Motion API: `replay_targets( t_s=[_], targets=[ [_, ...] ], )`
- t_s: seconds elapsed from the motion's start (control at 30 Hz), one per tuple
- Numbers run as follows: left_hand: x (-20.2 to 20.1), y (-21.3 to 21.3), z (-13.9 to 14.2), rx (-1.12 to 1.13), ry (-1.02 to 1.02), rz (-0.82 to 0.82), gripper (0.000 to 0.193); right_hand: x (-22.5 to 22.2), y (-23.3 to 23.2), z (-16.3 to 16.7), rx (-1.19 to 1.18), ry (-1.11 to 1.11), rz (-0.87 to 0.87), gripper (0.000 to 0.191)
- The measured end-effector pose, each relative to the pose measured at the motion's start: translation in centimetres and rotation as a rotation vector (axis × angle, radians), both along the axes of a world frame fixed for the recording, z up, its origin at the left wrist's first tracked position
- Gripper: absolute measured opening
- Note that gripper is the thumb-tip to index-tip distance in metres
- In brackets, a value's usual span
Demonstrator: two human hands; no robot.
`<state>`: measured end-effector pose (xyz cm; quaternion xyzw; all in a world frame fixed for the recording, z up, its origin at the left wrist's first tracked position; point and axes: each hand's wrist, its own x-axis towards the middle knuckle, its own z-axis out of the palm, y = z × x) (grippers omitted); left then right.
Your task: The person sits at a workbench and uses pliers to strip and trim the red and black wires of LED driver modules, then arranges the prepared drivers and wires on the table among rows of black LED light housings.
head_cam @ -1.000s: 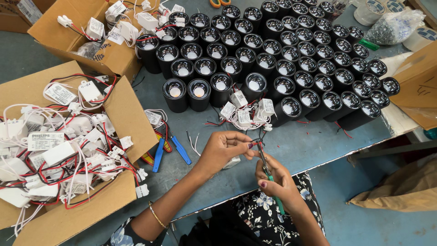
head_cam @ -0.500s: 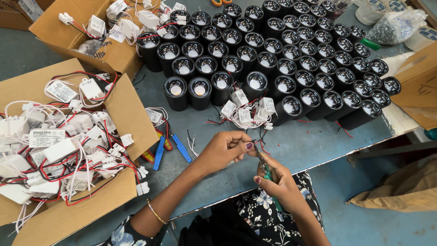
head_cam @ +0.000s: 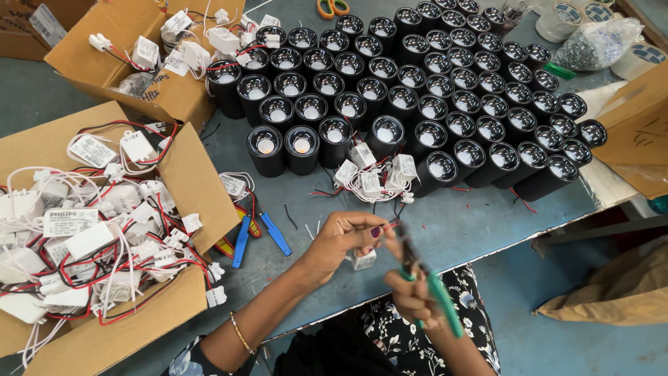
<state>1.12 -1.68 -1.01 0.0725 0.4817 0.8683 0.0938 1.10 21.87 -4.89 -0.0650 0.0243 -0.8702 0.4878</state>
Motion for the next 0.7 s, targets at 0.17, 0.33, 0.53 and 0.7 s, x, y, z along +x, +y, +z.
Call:
replay_targets(
  t_s=[0.17, 0.33, 0.53, 0.7],
  targets=[
    [-0.7, -1.5, 0.3, -0.065, -0.041, 0.027, 0.025, -3.0, 1.0, 2.2, 0.363, 0.126, -0.260, 0.082],
    [-1.3, -0.9, -0.6, -0.139, -0.004, 0.011, 0.028, -3.2, 0.9, 6.4, 0.903, 0.295, -0.252, 0.092],
    [-1.2, -1.0, -1.0, -0.187, -0.005, 0.016, 0.022, -1.0, -0.1, 8.9, 1.116, 0.795, -0.283, 0.085],
    [-0.7, -0.6, -0.6, -0.181, -0.008, 0.004, 0.016, -0.6, -0.2, 9.0, 1.283, 0.809, -0.163, 0.075]
  ],
)
